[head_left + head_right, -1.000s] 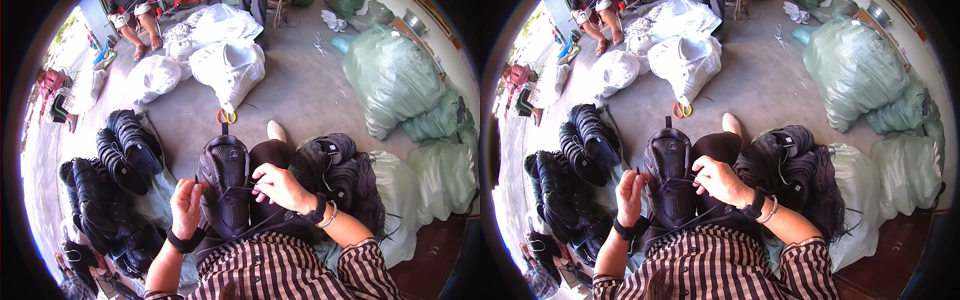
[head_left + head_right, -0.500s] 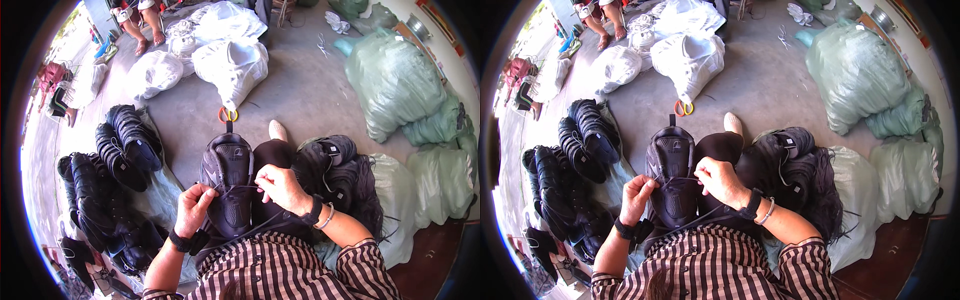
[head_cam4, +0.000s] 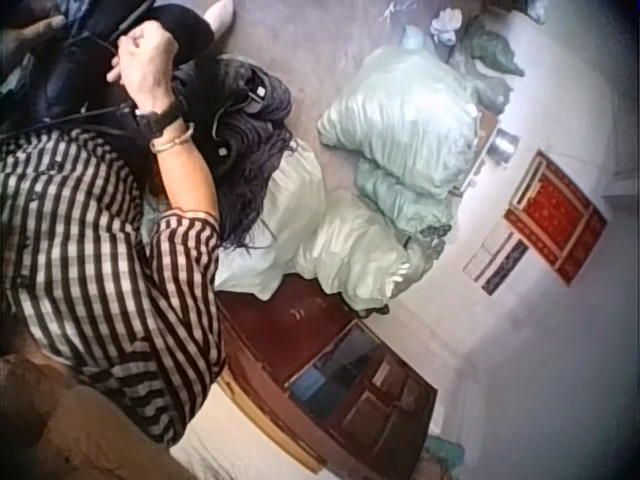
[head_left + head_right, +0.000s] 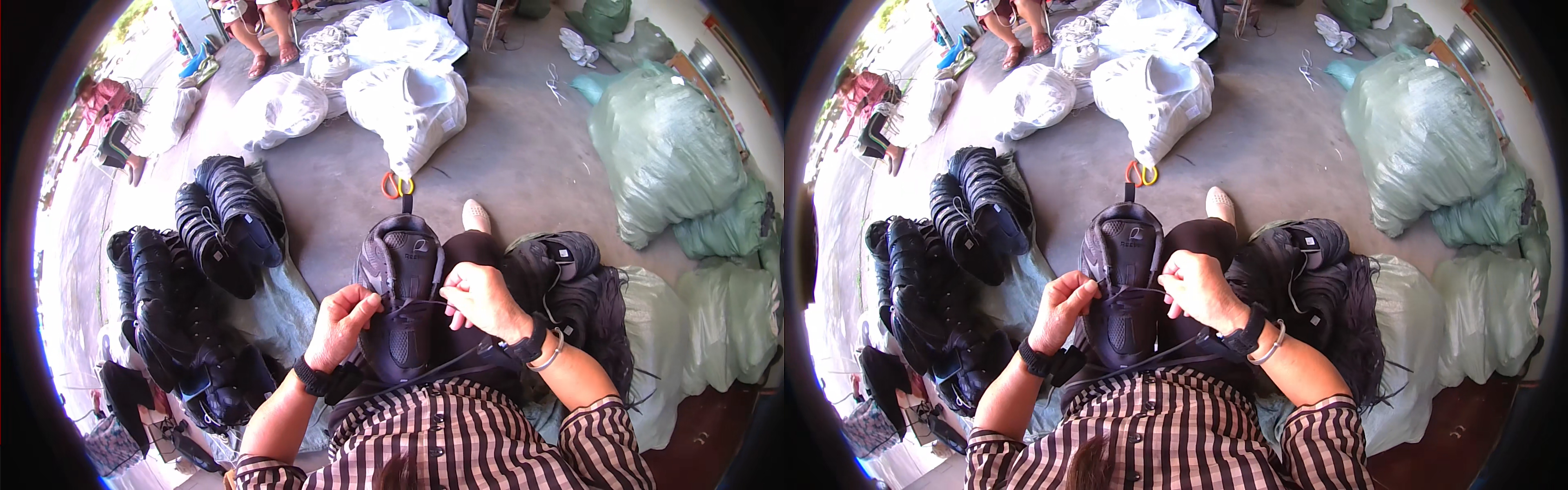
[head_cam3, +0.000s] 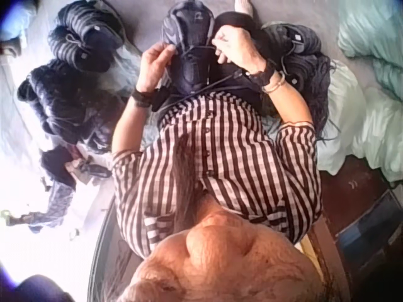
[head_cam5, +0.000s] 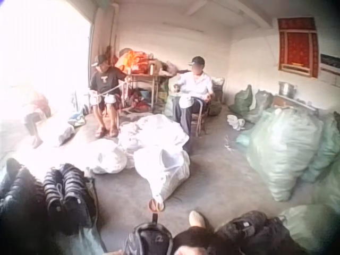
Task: Threading laces through the eyelets of black sneakers and tying them.
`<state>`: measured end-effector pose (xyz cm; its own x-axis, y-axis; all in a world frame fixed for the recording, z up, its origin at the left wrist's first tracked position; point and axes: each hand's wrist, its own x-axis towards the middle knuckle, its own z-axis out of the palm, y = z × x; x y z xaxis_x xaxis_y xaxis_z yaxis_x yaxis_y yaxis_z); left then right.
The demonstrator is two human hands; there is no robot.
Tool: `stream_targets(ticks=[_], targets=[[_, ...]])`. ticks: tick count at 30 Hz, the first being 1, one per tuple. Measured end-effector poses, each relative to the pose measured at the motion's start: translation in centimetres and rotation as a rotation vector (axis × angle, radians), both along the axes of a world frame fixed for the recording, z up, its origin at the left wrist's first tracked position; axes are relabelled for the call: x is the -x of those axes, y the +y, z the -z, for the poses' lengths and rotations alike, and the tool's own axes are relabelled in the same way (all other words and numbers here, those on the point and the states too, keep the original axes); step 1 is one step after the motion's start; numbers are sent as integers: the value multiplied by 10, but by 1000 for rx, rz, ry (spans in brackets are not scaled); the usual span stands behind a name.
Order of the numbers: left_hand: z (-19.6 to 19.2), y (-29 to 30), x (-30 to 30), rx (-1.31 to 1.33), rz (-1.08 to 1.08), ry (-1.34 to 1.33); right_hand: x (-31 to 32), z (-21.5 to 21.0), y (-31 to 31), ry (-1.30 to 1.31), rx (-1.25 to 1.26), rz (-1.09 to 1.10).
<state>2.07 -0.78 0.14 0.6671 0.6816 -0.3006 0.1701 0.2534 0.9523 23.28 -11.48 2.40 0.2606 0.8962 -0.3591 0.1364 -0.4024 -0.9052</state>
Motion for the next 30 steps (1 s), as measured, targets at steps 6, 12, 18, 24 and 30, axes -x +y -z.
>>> stream_targets(ticks=[6, 12, 18, 24, 30], targets=[[-5, 5, -8, -10, -5, 54, 8, 15, -2, -356, -310, -130], [-32, 20, -20, -1093, 214, 324, -2, -1, -1, -87, -112, -176], [-73, 51, -37, -1637, 458, 113, -9, -10, 11, -1131, -637, -408], [-74, 64, -48, -1571, 1030, 236, -17, -16, 24, -1174, -649, -746], [-69, 60, -54, -1467, 1086, 393, -20, -12, 34, -1081, -577, -784]])
